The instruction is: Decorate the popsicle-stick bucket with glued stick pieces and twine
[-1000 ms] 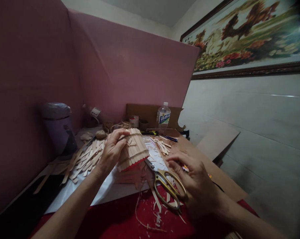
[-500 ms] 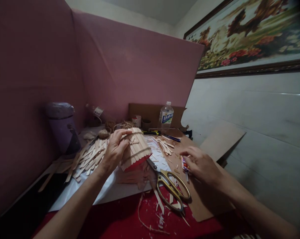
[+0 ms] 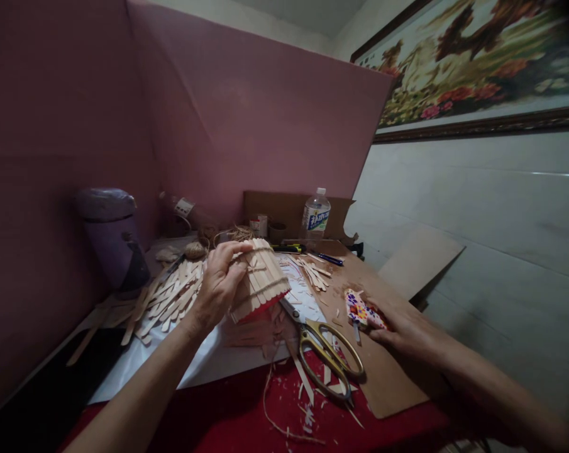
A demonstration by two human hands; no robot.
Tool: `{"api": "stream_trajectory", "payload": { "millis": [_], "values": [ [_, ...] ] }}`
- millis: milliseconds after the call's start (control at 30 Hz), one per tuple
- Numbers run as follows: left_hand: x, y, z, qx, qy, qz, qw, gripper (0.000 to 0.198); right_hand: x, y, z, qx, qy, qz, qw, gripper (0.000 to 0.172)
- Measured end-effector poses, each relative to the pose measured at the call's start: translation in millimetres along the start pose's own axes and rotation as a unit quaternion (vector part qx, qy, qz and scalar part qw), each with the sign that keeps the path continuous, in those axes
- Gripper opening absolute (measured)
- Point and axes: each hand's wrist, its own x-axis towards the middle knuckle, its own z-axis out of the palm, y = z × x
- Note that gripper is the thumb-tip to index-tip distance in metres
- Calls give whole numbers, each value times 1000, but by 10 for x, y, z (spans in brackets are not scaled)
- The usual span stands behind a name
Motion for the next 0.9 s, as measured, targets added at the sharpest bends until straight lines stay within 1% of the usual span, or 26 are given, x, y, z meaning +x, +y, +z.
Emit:
{"api": "stream_trajectory", "payload": {
  "millis": [67, 100, 167, 233, 300, 367, 433, 467, 567, 600, 633, 700, 767, 900],
  "values": [
    [1, -2, 3, 0, 1, 0, 1000, 24, 31, 46, 68, 46, -53, -11, 997, 51],
    [1, 1, 2, 1, 1, 0, 1000, 24, 51, 45, 72, 74, -67, -13, 995, 49],
    [1, 11, -4, 4, -3, -1, 1000, 24, 79, 6, 16, 130, -71, -2, 989, 44],
    [1, 20, -9, 8, -8, -4, 1000, 24, 74, -64, -103, 196, -69, 21, 978, 42],
    [2, 21, -11, 9, -11, -4, 1000, 24, 35, -147, -240, 294, -81, 52, 951, 43],
    [3, 16, -9, 11, -11, 1, 1000, 24, -25, -245, -353, 396, -92, 94, 909, 41],
    [2, 15, -4, 14, -10, 7, 1000, 24, -88, -371, -426, 470, -100, 105, 871, 35],
    [-1, 17, -1, 17, -10, 10, 1000, 24, -114, -450, -450, 496, -102, 103, 856, 32],
    [-13, 37, 6, 32, -10, 27, 999, 25, -148, -753, -505, 539, -98, 105, 830, 28],
    [-18, 45, 7, 38, -12, 33, 999, 26, -145, -864, -523, 548, -104, 101, 824, 30],
    [-22, 52, 8, 44, -12, 39, 998, 26, -135, -971, -543, 547, -112, 88, 825, 33],
    [-29, 57, 6, 52, -13, 47, 997, 27, -109, -1154, -576, 522, -104, 53, 845, 40],
    [-33, 51, 3, 52, -12, 50, 997, 27, -81, -1281, -586, 504, -94, 35, 858, 43],
    [-31, 28, 4, 55, -9, 51, 997, 28, -18, -1443, -531, 497, -98, 16, 862, 41]
  ]
}}
